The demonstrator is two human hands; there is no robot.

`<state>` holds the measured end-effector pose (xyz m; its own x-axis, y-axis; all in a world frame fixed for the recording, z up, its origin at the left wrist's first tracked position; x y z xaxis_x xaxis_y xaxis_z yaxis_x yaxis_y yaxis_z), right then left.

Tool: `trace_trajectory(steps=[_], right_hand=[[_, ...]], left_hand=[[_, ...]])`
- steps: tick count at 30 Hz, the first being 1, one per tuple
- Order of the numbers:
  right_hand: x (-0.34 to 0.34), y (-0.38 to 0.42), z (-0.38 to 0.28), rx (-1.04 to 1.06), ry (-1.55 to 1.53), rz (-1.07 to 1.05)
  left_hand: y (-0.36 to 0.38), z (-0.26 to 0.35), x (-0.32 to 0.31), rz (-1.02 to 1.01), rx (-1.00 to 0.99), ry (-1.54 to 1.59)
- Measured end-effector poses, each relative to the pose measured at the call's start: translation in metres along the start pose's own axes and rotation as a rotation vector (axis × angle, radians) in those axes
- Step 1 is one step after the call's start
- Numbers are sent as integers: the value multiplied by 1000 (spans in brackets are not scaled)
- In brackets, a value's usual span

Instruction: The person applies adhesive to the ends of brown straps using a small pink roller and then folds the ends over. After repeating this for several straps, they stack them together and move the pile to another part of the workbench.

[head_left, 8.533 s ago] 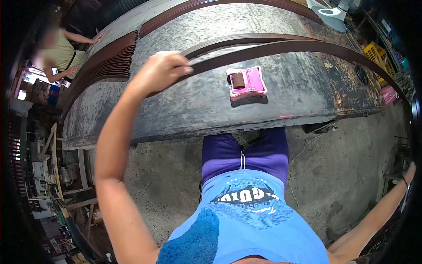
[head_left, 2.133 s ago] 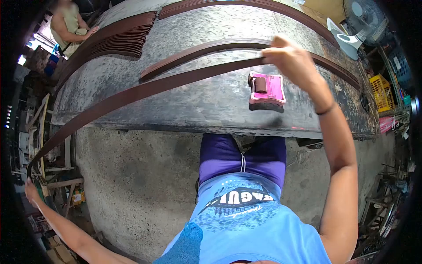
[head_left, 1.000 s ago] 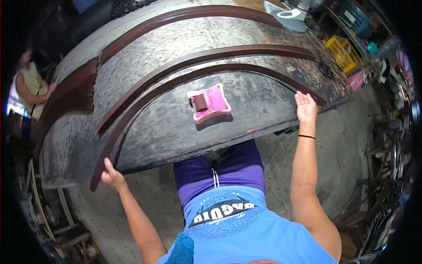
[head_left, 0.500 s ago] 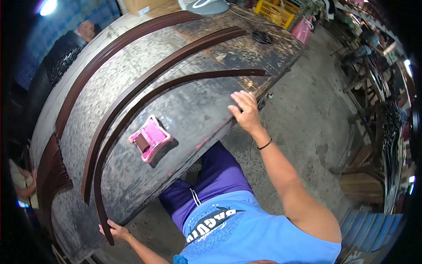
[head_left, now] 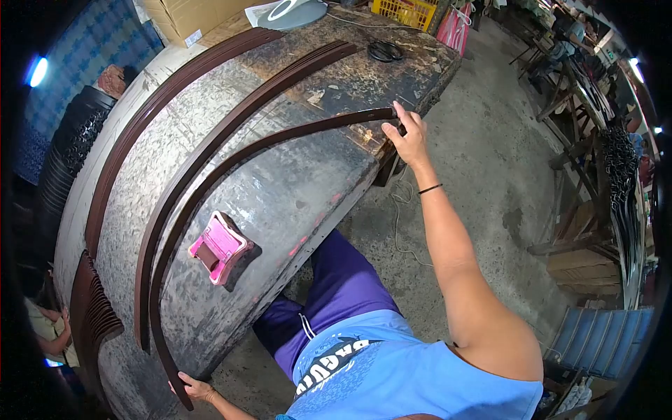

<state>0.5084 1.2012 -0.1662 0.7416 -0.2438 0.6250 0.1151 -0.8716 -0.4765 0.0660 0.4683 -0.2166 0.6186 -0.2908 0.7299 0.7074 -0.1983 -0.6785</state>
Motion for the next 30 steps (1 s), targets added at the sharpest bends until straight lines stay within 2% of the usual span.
trace_trajectory(steps=[3,5,7,10,11,13,14,15,16,17,18,19,20,21,22,23,24,25,26,27,30], right_hand=[[1,-1,0,35,17,10],[0,-2,0,0,-44,-59],[0,-2,1,-7,-35,-39],[1,-4,1,-5,-87,-18],[1,-5,2,3,-152,-16],[-4,-8,15,100,-78,120],[0,-4,9,-177,-178,76],[1,-2,8,-322,-327,24],[12,1,-6,-116,-25,170],[-4,-8,35,-43,65,194],[-1,-8,14,-176,-86,138],[3,-7,-8,-314,-234,102],[-1,-4,-19,-282,-524,-22],[-5,7,-35,-451,-577,-79],[-26,-3,6,-466,-637,-174],[-30,7,-10,-511,-629,-69],[-28,11,-18,-568,-586,-94],[-33,4,4,-648,-543,-103],[-29,6,0,-692,-398,-107],[-25,10,-13,-710,-354,-92],[-31,-2,14,-740,-284,-93]], left_hand=[[7,-28,-18,15,-1,-32],[5,-23,-14,18,8,-69],[4,-14,-9,58,-17,-54],[10,-32,-21,24,-7,-81],[6,-16,-9,23,0,-90],[-7,24,16,106,-118,87],[-7,33,15,156,-62,310],[-8,39,15,170,-9,447],[-9,44,19,228,4,328],[-9,49,14,270,200,456],[-18,63,27,209,93,393],[-18,65,29,271,127,394],[-22,67,36,260,-100,289],[-18,58,32,244,-69,306],[-14,53,31,189,-35,301],[0,38,15,98,41,226],[4,38,11,111,72,219],[4,42,14,131,84,182],[5,43,12,171,93,188],[6,44,13,169,111,164],[7,46,12,186,151,193]])
Point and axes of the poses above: each hand's wrist, its own y-axis away from the middle knuckle, its own x-axis out of the back of the hand, z = x × y, the point moved 3 cm from there along -y, towards the middle knuckle, and after that the axes turned 8 degrees about -x, right-handed, at the moved point
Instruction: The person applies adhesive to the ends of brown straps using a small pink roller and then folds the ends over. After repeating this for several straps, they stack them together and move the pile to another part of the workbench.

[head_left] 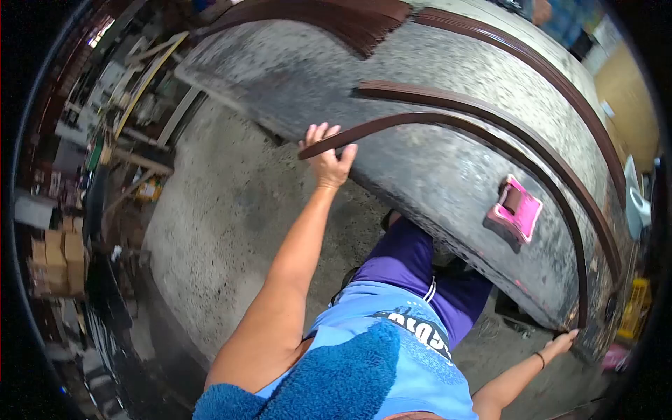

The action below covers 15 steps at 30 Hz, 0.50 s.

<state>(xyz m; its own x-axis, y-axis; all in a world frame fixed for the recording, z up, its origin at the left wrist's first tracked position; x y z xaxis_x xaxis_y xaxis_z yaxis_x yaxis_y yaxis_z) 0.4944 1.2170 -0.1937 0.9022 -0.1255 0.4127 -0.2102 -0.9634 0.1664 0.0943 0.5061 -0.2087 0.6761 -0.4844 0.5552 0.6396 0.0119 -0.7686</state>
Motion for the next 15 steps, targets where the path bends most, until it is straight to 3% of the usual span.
trace_trajectory(steps=[2,6,8,9,11,13,14,15], right_hand=[[-1,0,2,-31,137,103],[11,18,-5,18,225,53],[34,17,-7,-60,-117,-116],[40,11,-8,-12,-142,-85],[53,23,-27,104,-191,-38],[60,50,-66,397,90,-4],[62,16,-58,487,64,49],[61,-6,-59,621,50,17]], left_hand=[[0,2,0,-5,23,-11],[6,2,0,-18,78,-25],[7,5,-1,52,93,-23],[10,8,-2,42,88,5],[22,9,-5,165,340,106],[37,10,-12,-32,799,589],[43,30,-8,89,745,605],[49,51,-1,-36,886,839]])
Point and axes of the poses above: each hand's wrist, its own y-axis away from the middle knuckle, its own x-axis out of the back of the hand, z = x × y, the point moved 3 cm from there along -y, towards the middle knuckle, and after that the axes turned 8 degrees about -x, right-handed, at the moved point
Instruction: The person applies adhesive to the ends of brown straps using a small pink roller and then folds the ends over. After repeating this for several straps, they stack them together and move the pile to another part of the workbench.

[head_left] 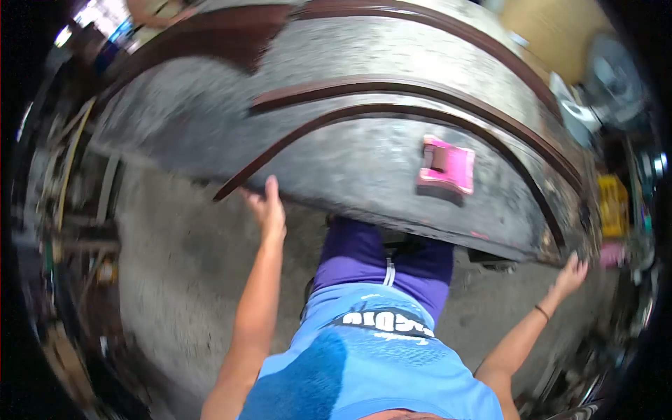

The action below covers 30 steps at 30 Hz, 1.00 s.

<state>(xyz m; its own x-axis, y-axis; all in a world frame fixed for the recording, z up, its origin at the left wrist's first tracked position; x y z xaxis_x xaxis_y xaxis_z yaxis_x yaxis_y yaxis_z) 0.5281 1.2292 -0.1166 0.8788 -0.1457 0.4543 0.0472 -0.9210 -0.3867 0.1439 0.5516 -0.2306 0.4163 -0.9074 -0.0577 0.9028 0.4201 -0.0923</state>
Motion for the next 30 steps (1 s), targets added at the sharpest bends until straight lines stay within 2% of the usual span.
trace_trajectory(steps=[1,2,3,4,5,7,8,10,13,15,16,18,20,21,24,27,28,30], right_hand=[[-1,-1,-22,118,238,-8],[-8,3,-47,215,338,-61],[-13,11,-72,329,406,-110],[-20,17,-94,445,472,-171],[-26,18,-109,476,547,-237],[-41,23,-126,496,629,-311],[-53,28,-134,527,723,-338],[-81,27,-139,563,796,-379],[-115,21,-136,598,833,-598],[-129,25,-138,562,884,-638],[-137,27,-139,549,905,-649],[-154,27,-133,473,908,-727],[-165,22,-125,526,893,-691],[-169,19,-128,544,876,-688],[-167,-4,-137,775,739,-568],[-172,-46,-164,873,740,-459],[-181,-64,-170,939,643,-428],[-199,-97,-185,885,595,-437]], left_hand=[[18,2,1,-51,21,-168],[32,25,-1,-292,-45,-105],[40,12,18,-323,-94,-338],[43,43,26,-487,-37,-485],[44,78,24,-548,-340,-602],[24,134,14,-574,-681,-730],[6,149,9,-559,-658,-785],[-20,170,-9,-580,-745,-1086],[-57,155,-27,-680,-753,-1218],[-69,135,-45,-849,-672,-1336],[-68,137,-55,-896,-544,-1385],[-79,122,-66,-908,-541,-1519],[-88,113,-65,-915,-664,-1398],[-97,102,-64,-890,-790,-1401],[-129,116,-82,-794,-940,-1352],[-165,153,-123,-845,-965,-1340],[-178,161,-141,-845,-980,-1355],[-200,170,-182,-880,-971,-1244]])
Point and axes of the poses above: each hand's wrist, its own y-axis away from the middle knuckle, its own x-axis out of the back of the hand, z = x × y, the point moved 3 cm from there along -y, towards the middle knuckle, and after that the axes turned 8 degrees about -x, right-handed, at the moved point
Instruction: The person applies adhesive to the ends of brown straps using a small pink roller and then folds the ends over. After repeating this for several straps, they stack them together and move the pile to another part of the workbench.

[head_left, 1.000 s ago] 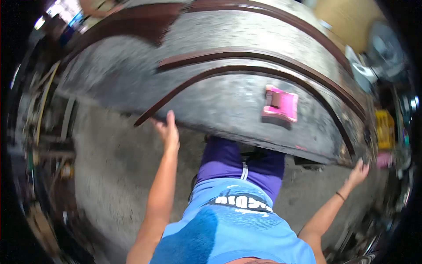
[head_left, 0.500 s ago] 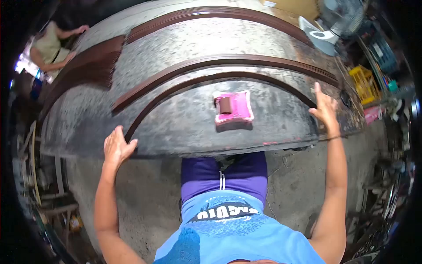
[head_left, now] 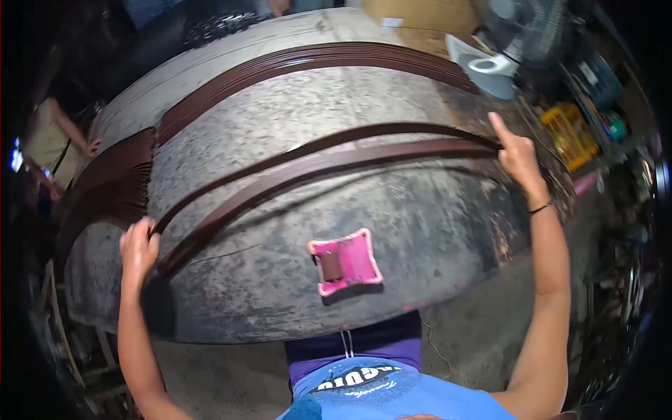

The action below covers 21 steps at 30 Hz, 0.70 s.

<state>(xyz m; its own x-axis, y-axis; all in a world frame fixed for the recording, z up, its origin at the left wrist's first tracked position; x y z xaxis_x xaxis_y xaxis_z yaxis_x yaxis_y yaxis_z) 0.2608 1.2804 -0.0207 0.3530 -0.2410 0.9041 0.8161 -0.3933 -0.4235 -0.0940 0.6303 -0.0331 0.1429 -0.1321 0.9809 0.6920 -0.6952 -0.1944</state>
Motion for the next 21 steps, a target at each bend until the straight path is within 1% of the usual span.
trace_trajectory(steps=[2,5,7,8,10,14,16,21], right_hand=[[-10,-38,8,-67,11,-52],[-41,-85,15,-59,-72,-30],[-65,-112,20,-46,12,-8],[-77,-123,22,-40,7,-15],[-100,-142,25,-66,58,-83],[-134,-168,25,-72,66,-103],[-145,-177,21,-62,60,-93],[-165,-194,18,-97,67,-160]], left_hand=[[-51,-2,-3,-14,7,19],[-118,-12,-23,-49,92,27],[-156,-17,-40,-76,140,44],[-173,-20,-51,-99,175,51],[-202,-25,-69,-139,229,52],[-245,-24,-94,-200,281,28],[-259,-25,-104,-210,316,41],[-283,-24,-114,-247,362,30]])
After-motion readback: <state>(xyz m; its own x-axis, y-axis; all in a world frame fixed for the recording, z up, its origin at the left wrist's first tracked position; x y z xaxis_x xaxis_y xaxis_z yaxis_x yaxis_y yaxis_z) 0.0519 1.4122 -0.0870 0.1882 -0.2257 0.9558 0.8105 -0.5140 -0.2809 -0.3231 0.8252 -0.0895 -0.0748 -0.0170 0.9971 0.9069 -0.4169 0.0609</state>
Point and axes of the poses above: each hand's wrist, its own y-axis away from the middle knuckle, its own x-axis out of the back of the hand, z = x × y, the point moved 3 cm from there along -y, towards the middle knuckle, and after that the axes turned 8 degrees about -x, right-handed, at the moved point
